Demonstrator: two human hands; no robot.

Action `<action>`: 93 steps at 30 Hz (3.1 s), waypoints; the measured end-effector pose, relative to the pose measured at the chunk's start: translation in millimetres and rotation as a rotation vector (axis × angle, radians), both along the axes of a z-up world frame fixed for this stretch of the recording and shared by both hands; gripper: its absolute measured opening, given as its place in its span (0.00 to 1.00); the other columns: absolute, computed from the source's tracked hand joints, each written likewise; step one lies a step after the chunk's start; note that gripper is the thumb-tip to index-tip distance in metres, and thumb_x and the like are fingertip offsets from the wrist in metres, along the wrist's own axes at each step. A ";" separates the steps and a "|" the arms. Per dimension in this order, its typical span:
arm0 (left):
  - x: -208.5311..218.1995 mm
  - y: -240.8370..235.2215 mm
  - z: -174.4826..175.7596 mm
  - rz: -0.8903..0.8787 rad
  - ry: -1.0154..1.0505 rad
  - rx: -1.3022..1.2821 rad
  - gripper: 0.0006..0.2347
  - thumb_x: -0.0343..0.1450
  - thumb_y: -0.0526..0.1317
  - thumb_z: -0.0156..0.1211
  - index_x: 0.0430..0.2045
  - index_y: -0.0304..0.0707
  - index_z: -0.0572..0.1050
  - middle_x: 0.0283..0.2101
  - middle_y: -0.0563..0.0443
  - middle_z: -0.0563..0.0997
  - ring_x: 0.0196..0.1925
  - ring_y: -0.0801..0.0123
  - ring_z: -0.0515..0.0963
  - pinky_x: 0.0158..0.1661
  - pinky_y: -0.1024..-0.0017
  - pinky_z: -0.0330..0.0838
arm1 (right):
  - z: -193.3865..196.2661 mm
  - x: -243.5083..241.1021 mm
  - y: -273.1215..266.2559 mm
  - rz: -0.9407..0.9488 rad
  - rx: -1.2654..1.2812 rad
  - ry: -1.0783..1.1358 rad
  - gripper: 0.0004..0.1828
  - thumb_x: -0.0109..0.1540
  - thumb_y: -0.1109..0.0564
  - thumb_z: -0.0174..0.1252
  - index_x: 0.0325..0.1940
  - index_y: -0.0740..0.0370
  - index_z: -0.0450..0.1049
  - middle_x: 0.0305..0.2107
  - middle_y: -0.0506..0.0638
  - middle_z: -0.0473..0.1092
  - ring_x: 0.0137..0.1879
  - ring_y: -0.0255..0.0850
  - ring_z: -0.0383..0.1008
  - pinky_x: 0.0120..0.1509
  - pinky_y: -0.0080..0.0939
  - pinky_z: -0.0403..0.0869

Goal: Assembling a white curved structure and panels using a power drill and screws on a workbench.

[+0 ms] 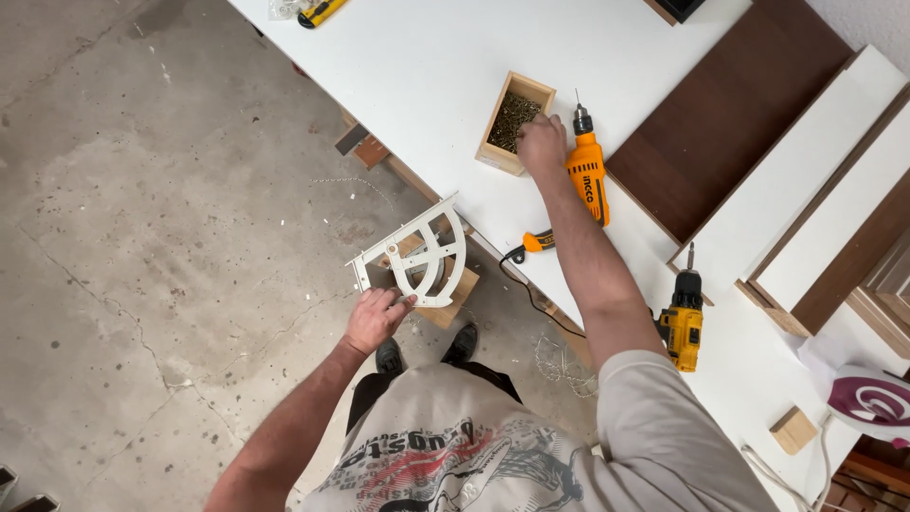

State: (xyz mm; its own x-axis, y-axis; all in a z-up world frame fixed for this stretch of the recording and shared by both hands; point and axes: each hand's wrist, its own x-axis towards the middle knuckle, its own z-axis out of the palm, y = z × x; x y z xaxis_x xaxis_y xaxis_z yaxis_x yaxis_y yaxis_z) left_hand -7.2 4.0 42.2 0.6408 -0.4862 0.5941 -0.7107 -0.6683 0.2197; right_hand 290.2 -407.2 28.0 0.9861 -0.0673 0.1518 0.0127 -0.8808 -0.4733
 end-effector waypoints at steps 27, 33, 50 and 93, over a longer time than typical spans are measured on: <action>0.8 -2.3 -21.3 0.006 -0.005 0.000 0.06 0.74 0.46 0.64 0.29 0.50 0.78 0.32 0.53 0.77 0.31 0.65 0.77 0.40 0.67 0.72 | 83.8 -34.6 17.9 0.185 0.102 -0.081 0.10 0.64 0.61 0.57 0.50 0.64 0.70 0.37 0.62 0.72 0.46 0.59 0.77 0.50 0.55 0.75; 1.8 -0.6 -26.2 0.001 -0.029 0.004 0.06 0.73 0.47 0.64 0.29 0.51 0.78 0.31 0.54 0.76 0.30 0.65 0.77 0.39 0.66 0.72 | 130.7 -221.9 127.0 0.317 0.373 0.132 0.12 0.66 0.64 0.54 0.50 0.59 0.79 0.38 0.57 0.77 0.47 0.54 0.78 0.54 0.53 0.76; 2.5 -0.1 -32.5 -0.013 -0.090 -0.041 0.06 0.75 0.45 0.61 0.28 0.52 0.76 0.31 0.55 0.76 0.33 0.67 0.78 0.41 0.69 0.72 | 24.9 -312.0 192.3 0.481 0.048 -0.005 0.05 0.64 0.61 0.57 0.41 0.56 0.78 0.37 0.49 0.74 0.47 0.48 0.78 0.53 0.44 0.77; 0.0 1.2 -0.3 -0.006 -0.087 -0.043 0.08 0.75 0.45 0.64 0.26 0.51 0.77 0.29 0.54 0.77 0.30 0.66 0.78 0.38 0.70 0.72 | 10.5 -442.4 -51.2 -1.093 0.599 -0.470 0.51 0.61 0.56 0.82 0.71 0.72 0.50 0.65 0.69 0.51 0.74 0.64 0.55 0.81 0.61 0.53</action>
State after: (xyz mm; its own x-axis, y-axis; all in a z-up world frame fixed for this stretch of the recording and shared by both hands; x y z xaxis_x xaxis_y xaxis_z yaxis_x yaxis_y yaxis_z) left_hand -7.1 5.2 41.9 0.5830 -0.4624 0.6681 -0.7323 -0.6552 0.1855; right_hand -152.2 -458.5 38.5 0.2455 -0.9607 0.1297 -0.2952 -0.2015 -0.9340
